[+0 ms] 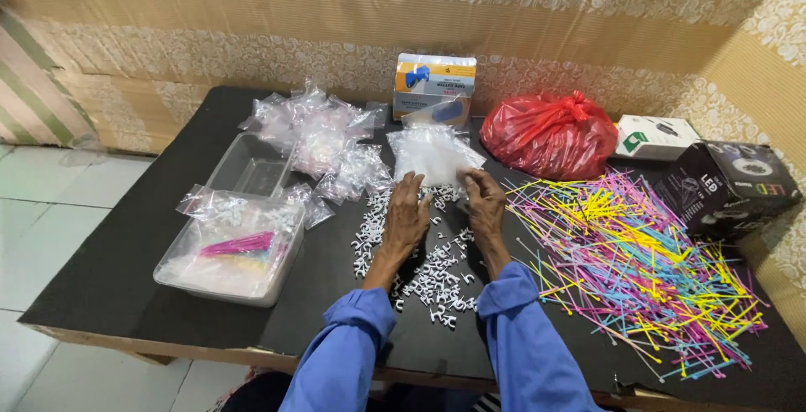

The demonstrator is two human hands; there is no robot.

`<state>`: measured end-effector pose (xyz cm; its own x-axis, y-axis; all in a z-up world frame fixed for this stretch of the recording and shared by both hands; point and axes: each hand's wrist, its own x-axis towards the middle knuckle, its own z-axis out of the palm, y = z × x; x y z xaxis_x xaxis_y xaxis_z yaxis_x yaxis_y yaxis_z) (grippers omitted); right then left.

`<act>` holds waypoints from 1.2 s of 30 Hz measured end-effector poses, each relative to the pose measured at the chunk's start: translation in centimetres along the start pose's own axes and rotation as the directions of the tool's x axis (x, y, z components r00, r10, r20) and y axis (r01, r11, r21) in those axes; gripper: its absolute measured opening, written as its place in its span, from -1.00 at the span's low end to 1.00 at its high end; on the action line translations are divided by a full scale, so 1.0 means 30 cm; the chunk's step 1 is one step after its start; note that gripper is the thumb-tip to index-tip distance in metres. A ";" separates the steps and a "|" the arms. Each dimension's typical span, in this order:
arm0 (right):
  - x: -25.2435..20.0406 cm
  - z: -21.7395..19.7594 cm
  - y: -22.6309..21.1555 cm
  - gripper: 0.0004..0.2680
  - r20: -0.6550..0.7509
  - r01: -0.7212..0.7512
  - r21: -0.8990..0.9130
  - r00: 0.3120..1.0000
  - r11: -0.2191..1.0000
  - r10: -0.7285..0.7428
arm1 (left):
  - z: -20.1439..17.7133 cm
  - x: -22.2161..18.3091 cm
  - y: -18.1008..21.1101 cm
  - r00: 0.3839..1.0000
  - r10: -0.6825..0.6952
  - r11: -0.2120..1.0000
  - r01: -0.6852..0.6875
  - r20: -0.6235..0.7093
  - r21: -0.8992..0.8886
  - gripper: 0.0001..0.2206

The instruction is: Sorting small plastic components and placing them into small plastic bags on a work table.

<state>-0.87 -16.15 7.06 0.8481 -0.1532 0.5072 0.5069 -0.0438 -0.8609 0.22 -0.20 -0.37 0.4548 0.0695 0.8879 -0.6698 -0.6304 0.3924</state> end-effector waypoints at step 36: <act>-0.055 -0.077 -0.037 -0.88 0.150 -0.471 0.225 0.882 0.853 0.448 | -0.189 0.176 0.207 0.575 -0.740 0.177 0.668 0.350 -0.723 -0.67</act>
<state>-3.18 -18.13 7.08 0.9977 -0.0070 0.0676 0.0672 0.2574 -0.9640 -4.87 0.63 8.11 0.9623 0.2355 0.1362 -0.2393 0.4941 0.8358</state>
